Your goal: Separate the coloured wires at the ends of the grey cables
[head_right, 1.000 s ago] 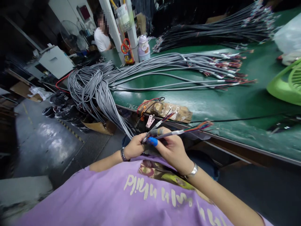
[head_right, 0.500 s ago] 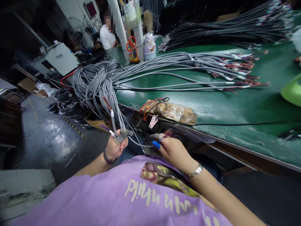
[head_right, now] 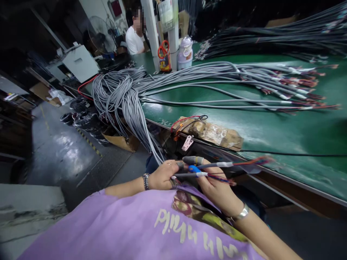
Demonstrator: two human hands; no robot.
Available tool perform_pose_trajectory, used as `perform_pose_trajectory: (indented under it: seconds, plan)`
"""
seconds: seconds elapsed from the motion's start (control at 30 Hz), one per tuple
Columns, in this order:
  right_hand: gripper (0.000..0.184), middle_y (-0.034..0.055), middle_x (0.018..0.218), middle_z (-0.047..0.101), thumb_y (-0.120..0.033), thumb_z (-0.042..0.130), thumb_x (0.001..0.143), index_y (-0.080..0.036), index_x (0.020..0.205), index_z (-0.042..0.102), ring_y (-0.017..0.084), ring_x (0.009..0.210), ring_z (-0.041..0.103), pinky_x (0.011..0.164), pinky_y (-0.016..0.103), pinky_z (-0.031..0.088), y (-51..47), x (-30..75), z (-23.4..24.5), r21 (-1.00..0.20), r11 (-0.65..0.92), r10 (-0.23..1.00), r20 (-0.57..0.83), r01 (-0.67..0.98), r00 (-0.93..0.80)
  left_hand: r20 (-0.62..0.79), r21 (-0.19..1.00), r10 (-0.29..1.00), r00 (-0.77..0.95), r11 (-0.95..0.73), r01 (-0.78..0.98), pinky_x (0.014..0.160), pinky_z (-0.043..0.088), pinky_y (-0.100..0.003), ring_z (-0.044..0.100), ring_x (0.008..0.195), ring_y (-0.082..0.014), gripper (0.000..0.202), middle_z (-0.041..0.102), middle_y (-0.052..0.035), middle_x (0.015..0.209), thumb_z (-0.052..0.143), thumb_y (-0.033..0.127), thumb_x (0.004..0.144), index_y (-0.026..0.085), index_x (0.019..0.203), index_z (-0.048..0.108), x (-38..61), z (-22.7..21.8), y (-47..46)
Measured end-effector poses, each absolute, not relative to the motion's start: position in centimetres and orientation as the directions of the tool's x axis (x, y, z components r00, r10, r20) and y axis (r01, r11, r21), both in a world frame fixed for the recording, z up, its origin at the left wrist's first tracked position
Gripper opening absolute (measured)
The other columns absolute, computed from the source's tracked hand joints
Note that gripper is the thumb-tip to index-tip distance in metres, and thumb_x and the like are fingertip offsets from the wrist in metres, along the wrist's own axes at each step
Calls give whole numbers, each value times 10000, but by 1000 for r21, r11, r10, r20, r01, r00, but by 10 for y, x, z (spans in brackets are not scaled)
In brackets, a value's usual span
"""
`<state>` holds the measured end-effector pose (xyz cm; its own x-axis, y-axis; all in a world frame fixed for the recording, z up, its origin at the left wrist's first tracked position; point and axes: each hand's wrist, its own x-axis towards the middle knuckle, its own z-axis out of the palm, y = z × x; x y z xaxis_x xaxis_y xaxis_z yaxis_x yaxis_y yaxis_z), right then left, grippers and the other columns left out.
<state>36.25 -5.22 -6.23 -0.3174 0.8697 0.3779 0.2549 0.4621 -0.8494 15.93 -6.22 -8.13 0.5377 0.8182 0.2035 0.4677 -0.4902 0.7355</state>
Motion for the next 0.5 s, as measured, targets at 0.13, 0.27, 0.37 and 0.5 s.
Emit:
perform_pose_trajectory:
  seconds: [0.13,0.27,0.37,0.5]
  plan:
    - [238,76,829,701,-455,558,881,-255,937,674,257,821,677,766,393,547,-55,356,-51,-889,380,914,319,255,-250,84,792,877,474,-347,503,729,524,-283,688,827,-221,403,720,-22,904,640,232,743,238,1146,618,162,-79,-58]
    - [226,72,775,684,-443,552,873,-235,855,641,250,759,654,760,399,525,-52,353,-56,-867,366,930,338,339,-140,76,908,957,280,-183,378,747,530,-281,684,834,-198,436,719,-37,914,652,171,747,223,1176,593,167,-80,-60]
    - [227,59,739,669,-441,562,853,-221,831,611,221,660,608,630,345,493,-52,354,-60,-859,318,948,288,400,-136,34,958,979,201,-89,273,736,529,-271,680,817,-186,435,717,-51,907,693,206,752,199,1173,584,170,-81,-61]
    - [313,14,595,575,-462,515,881,-217,694,563,160,549,506,525,275,416,-56,352,-55,-836,370,907,232,404,-351,-3,973,991,134,-28,227,697,515,-252,660,751,-166,434,710,-31,836,703,261,762,198,1174,583,171,-80,-60]
